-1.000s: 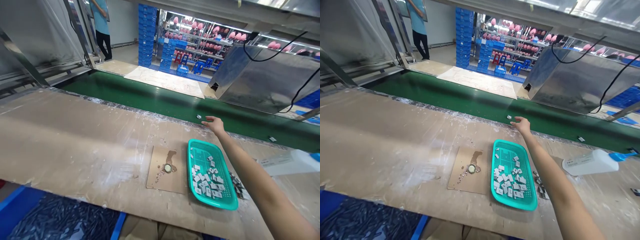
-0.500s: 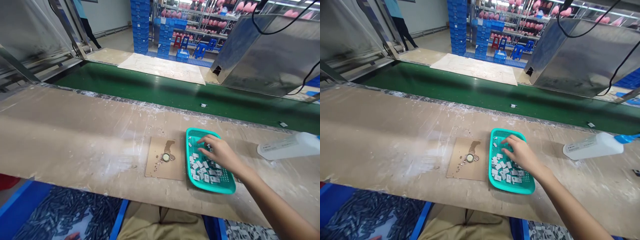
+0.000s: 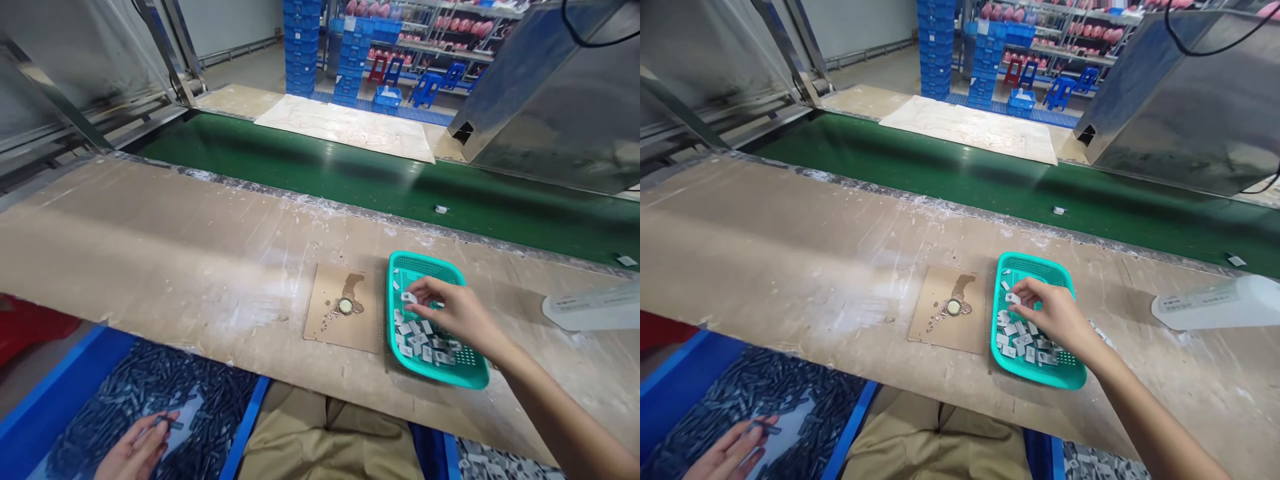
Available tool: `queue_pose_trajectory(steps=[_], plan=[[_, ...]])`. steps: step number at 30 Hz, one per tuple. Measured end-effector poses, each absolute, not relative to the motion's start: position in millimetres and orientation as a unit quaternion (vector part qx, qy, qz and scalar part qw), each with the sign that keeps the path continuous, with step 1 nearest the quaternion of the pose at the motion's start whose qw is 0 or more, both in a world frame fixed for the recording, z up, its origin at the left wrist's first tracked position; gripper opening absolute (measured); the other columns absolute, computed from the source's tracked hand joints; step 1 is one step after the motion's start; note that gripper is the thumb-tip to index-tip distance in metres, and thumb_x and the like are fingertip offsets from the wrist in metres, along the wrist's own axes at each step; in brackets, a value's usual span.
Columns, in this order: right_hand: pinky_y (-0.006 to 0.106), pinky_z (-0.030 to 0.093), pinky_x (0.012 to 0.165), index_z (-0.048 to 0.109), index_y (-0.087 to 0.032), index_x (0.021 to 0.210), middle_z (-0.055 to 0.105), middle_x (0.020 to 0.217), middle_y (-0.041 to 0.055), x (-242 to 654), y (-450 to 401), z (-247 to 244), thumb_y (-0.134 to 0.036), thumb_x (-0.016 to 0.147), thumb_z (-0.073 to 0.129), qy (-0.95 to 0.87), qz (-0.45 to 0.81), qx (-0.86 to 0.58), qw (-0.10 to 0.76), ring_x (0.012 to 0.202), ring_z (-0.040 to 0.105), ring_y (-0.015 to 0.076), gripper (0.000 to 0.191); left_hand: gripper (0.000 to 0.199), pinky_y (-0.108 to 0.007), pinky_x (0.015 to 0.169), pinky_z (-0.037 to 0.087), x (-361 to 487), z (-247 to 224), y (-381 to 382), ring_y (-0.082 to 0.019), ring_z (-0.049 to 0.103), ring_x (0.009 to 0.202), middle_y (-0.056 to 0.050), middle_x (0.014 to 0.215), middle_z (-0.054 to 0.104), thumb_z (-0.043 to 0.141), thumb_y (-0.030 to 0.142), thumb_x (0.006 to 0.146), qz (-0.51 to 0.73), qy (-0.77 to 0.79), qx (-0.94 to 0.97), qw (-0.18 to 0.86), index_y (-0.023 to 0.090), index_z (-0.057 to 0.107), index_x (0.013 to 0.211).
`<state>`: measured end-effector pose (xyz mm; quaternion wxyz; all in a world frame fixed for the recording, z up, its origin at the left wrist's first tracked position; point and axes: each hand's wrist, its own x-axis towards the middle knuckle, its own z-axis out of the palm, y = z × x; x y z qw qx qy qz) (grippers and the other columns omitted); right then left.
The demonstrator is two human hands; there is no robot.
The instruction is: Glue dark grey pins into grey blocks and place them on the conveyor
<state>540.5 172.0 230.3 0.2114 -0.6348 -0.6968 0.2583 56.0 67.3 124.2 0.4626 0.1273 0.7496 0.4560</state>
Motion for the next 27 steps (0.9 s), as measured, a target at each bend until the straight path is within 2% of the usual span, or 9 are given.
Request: queue_pose_trajectory(steps=[3,5,8,10,14,17,20,24,27], plan=[[0.033,0.054,0.071,0.066,-0.021,0.097,0.073,0.086,0.0054,519.5,172.7,240.4,-0.038,0.083,0.062,-0.693,0.299,-0.609,0.244,0.080,0.069,0.0218,0.023,0.019,-0.012,0.051,0.051,78.2,148.2,78.0,-0.008,0.056,0.054,-0.001,0.076,0.070,0.073,0.009,0.058,0.524,0.678,0.037,0.514,0.017,0.066,0.074],[0.033,0.054,0.074,0.068,-0.021,0.097,0.072,0.093,0.0064,500.9,175.1,239.8,-0.034,0.086,0.058,-0.723,0.279,-0.583,0.244,0.083,0.069,0.0214,0.019,0.014,-0.012,0.054,0.054,100.4,163.9,85.9,-0.009,0.060,0.058,-0.002,0.076,0.068,0.065,0.003,0.064,0.549,0.643,-0.023,0.533,0.015,0.065,0.072],[0.034,0.055,0.075,0.068,-0.020,0.098,0.069,0.101,0.0092,475.6,180.4,228.0,-0.026,0.089,0.053,-0.780,0.213,-0.540,0.234,0.086,0.068,0.0215,0.019,0.023,-0.015,0.066,0.057,133.6,180.9,91.4,-0.012,0.067,0.073,-0.004,0.076,0.067,0.053,-0.007,0.070,0.548,0.618,-0.073,0.560,0.012,0.065,0.070],[0.034,0.055,0.073,0.069,-0.018,0.099,0.067,0.100,0.0108,465.0,183.3,216.9,-0.023,0.089,0.051,-0.811,0.178,-0.516,0.212,0.086,0.068,0.0223,0.021,0.028,-0.017,0.069,0.059,148.4,185.9,89.0,-0.012,0.069,0.075,-0.005,0.080,0.069,0.051,-0.010,0.072,0.531,0.597,-0.070,0.597,0.012,0.067,0.078],[0.033,0.056,0.070,0.069,-0.015,0.103,0.065,0.093,0.0112,459.0,185.8,201.5,-0.020,0.091,0.048,-0.839,0.146,-0.494,0.176,0.082,0.068,0.0218,0.025,0.029,-0.022,0.078,0.059,159.3,185.0,78.0,-0.016,0.069,0.085,-0.009,0.093,0.071,0.061,-0.004,0.074,0.492,0.531,-0.050,0.688,0.012,0.070,0.097],[0.032,0.056,0.069,0.069,-0.013,0.104,0.064,0.091,0.0107,459.7,186.6,198.3,-0.021,0.091,0.048,-0.842,0.138,-0.493,0.172,0.079,0.067,0.0208,0.026,0.018,-0.025,0.084,0.058,164.2,183.6,75.3,-0.018,0.068,0.088,-0.008,0.090,0.070,0.071,0.005,0.072,0.486,0.482,-0.030,0.729,0.011,0.072,0.089],[0.032,0.055,0.067,0.070,-0.012,0.103,0.064,0.091,0.0116,459.8,187.1,199.2,-0.022,0.092,0.048,-0.840,0.141,-0.495,0.171,0.078,0.067,0.0213,0.027,0.018,-0.035,0.089,0.057,174.8,185.9,81.1,-0.020,0.067,0.089,-0.007,0.084,0.070,0.078,0.018,0.070,0.478,0.429,0.025,0.766,0.012,0.072,0.086],[0.034,0.055,0.069,0.071,-0.016,0.098,0.068,0.089,0.0104,458.5,183.0,211.1,-0.030,0.089,0.055,-0.801,0.192,-0.525,0.213,0.079,0.067,0.0220,0.024,0.025,-0.028,0.076,0.058,200.8,189.2,97.3,-0.015,0.067,0.075,-0.006,0.075,0.070,0.082,0.024,0.065,0.476,0.432,0.071,0.763,0.012,0.073,0.085],[0.033,0.057,0.070,0.072,-0.020,0.091,0.073,0.088,0.0084,454.2,175.3,229.3,-0.037,0.083,0.064,-0.720,0.294,-0.572,0.262,0.078,0.069,0.0221,0.021,0.032,-0.025,0.070,0.057,227.8,190.9,111.4,-0.014,0.067,0.068,-0.007,0.073,0.072,0.087,0.026,0.057,0.495,0.442,0.077,0.744,0.011,0.074,0.083]])
